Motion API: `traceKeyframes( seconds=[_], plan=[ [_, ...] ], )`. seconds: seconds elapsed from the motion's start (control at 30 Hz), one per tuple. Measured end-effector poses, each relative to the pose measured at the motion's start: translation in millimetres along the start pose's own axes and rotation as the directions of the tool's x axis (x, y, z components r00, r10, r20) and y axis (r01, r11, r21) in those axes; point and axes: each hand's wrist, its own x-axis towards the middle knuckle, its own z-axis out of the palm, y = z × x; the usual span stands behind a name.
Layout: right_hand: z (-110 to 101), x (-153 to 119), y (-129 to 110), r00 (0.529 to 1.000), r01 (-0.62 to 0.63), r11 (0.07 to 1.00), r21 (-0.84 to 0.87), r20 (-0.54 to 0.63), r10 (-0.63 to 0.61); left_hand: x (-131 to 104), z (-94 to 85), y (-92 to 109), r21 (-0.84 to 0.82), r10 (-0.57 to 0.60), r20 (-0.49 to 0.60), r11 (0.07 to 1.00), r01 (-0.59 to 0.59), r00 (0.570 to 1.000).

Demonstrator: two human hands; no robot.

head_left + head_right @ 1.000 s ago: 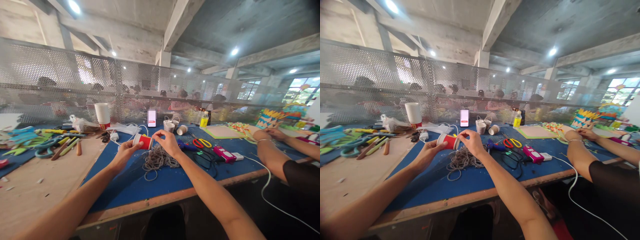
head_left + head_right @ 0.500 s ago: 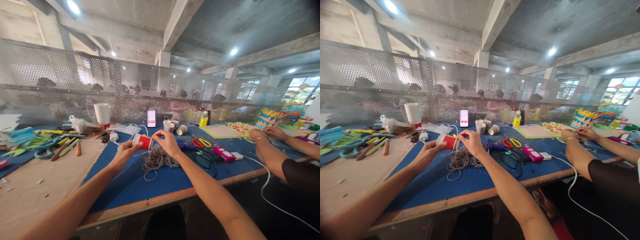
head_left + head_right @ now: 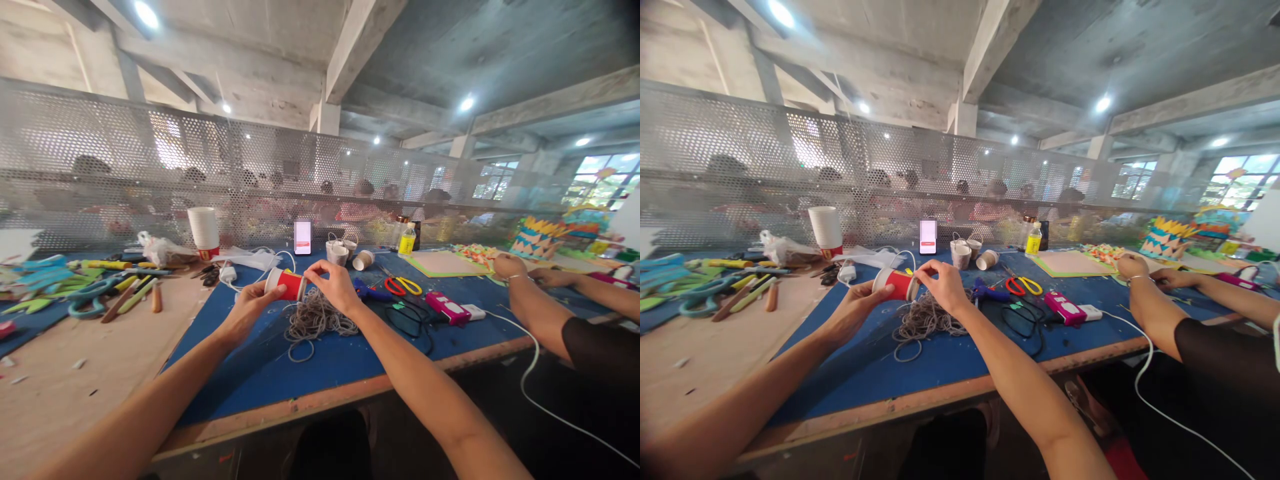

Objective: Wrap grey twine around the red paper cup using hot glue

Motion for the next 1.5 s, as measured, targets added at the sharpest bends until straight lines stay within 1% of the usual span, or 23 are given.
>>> traceKeyframes(
  seconds=[0.33,0.53,0.73,0.97,1.23,1.5],
  plan=[
    [-1,0,3,0.999,-0.024,0.999,0.031,0.023,0.023,0,-0.9,0,0.007,0.006,0.006,1.0,-0.006,1.0],
    [0,1,8,0.998,-0.051,0.996,0.067,0.045,0.048,1,-0.8,1,0.019,0.014,0.028,1.0,-0.015,1.0],
    [0,2,13,0.995,-0.082,0.99,0.111,0.06,0.075,0,-0.2,2,0.044,0.016,0.019,0.999,-0.017,1.0],
    [1,3,18,0.985,-0.159,0.973,0.167,0.1,0.143,-1,1.6,4,0.024,0.007,0.028,1.0,-0.008,1.0],
    [1,5,21,0.971,-0.226,0.951,0.213,0.125,0.203,-2,4.9,7,0.017,0.013,-0.007,1.0,-0.013,1.0],
    [3,6,26,0.961,-0.267,0.927,0.262,0.139,0.238,-3,4.6,8,0.006,0.02,0.032,1.0,-0.02,0.999]
  ],
)
